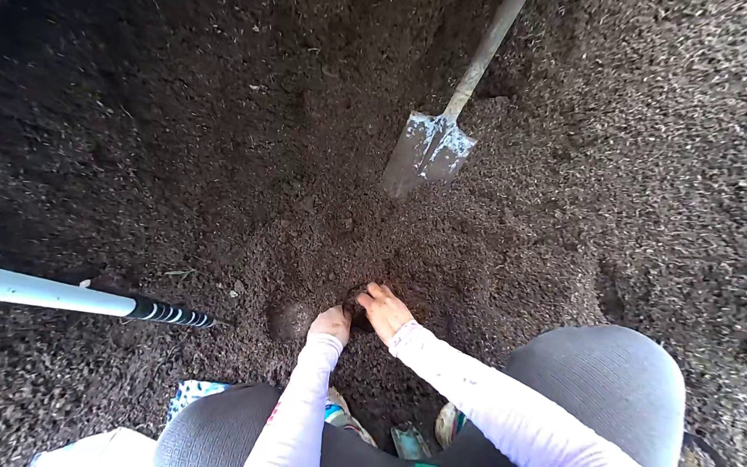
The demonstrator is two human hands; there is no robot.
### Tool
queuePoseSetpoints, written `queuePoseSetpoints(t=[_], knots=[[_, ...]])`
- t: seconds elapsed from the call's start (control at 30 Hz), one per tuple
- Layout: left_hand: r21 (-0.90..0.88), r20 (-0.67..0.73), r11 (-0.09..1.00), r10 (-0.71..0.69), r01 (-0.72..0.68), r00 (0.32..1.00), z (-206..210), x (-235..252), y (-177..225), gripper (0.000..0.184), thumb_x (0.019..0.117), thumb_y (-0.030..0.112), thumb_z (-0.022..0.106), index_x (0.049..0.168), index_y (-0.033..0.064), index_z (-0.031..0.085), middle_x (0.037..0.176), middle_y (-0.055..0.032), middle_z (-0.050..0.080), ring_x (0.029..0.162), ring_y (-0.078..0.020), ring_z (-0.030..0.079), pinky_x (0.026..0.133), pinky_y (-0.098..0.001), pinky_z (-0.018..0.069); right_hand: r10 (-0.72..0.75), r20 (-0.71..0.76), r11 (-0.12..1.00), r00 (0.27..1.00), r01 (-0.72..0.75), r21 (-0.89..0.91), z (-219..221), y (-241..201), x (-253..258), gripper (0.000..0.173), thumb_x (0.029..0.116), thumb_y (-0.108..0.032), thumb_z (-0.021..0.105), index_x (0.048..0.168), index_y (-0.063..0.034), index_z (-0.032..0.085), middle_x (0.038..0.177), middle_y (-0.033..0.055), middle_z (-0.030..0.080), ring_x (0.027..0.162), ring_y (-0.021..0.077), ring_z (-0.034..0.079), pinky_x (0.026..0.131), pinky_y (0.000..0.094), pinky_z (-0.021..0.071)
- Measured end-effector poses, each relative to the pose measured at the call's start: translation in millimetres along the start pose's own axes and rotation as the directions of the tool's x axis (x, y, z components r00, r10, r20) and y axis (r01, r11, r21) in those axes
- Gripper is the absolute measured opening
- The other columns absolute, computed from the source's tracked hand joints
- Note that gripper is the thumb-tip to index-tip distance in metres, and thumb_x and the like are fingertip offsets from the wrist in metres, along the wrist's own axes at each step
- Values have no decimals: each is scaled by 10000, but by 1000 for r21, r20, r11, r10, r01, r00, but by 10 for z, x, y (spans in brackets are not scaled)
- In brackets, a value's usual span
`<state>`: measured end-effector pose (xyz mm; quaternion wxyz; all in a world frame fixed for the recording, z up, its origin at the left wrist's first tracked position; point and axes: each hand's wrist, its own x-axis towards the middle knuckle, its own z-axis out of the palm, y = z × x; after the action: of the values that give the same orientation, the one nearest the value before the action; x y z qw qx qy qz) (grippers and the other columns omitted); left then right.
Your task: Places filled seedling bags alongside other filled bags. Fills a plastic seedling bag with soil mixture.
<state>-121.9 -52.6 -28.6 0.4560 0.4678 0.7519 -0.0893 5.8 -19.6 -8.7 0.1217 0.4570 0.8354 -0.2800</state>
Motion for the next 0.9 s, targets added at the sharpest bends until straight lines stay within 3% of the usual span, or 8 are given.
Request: queuePoseSetpoints(t=[0.13, 0.23, 0.3, 0.37, 0.43, 0.53, 0.73, 0.9], knots=[[29, -23, 1000, 4, -3, 1000, 63, -24, -37, 479, 1130, 325, 324, 1382, 12, 586, 1397, -251, 604, 1338, -410, 563, 1094, -614, 432, -57, 39, 995, 998, 60, -84, 92, -63, -2, 381, 1039, 47, 400, 1368, 0, 585, 1530, 235, 464, 1416, 420, 457, 1067, 519, 489], [-93, -52, 995, 22, -27, 998, 28, 14, -136, 512, 1125, 376, 327, 1400, 28, 582, 1341, -247, 639, 1272, -403, 609, 1071, -619, 446, -110, 100, 989, 989, 99, 112, -143, 171, 102, 375, 1032, -79, 515, 1395, -71, 610, 1484, 205, 524, 1397, 378, 489, 1123, 550, 434], [-345, -79, 939, -29, -1, 996, -13, 24, -184, 608, 1104, 474, 392, 1505, 17, 410, 1256, -264, 650, 1109, -384, 675, 962, -563, 532, -128, 18, 907, 992, 109, 407, -278, 498, 146, 426, 1012, -227, 639, 1404, -63, 603, 1405, 199, 600, 1307, 338, 577, 1129, 517, 435], [-555, -36, 830, -87, 52, 996, -10, 39, -179, 779, 1047, 533, 527, 1603, 102, 193, 1285, -310, 602, 1018, -405, 691, 853, -551, 577, 5, 26, 792, 1000, -20, 611, -239, 808, 173, 606, 969, -337, 718, 1469, -67, 509, 1353, 229, 605, 1192, 352, 626, 1042, 524, 490], [-611, 72, 783, -91, 116, 993, 66, 117, -156, 874, 1038, 534, 547, 1657, 243, 4, 1434, -341, 507, 1085, -452, 682, 866, -585, 584, 81, 227, 707, 971, -216, 673, -73, 968, 202, 764, 957, -449, 717, 1579, -171, 371, 1419, 245, 560, 1130, 400, 650, 935, 568, 535], [-660, 157, 732, -85, 169, 984, 149, 199, -60, 797, 1074, 543, 436, 1661, 270, -28, 1380, -325, 552, 1053, -411, 675, 864, -542, 565, 34, 424, 601, 905, -357, 715, 50, 924, 252, 804, 984, -450, 678, 1635, -253, 249, 1472, 258, 512, 1118, 439, 656, 914, 591, 548], [-706, 115, 690, -110, 159, 987, 165, 237, 15, 794, 1088, 389, 511, 1659, 242, -21, 1545, -310, 388, 1214, -445, 591, 923, -569, 539, 37, 375, 788, 926, -258, 559, 3, 806, 383, 733, 1015, -310, 664, 1619, -136, 285, 1457, 268, 519, 1159, 418, 645, 926, 567, 544], [-691, 46, 710, -142, 134, 989, 187, 198, 97, 800, 1098, 278, 516, 1656, 210, -53, 1626, -301, 259, 1314, -465, 528, 963, -577, 531, 110, 317, 931, 942, -210, 299, -163, 505, 322, 629, 1014, -239, 641, 1546, -12, 394, 1495, 275, 499, 1392, 437, 483, 1123, 609, 389]])
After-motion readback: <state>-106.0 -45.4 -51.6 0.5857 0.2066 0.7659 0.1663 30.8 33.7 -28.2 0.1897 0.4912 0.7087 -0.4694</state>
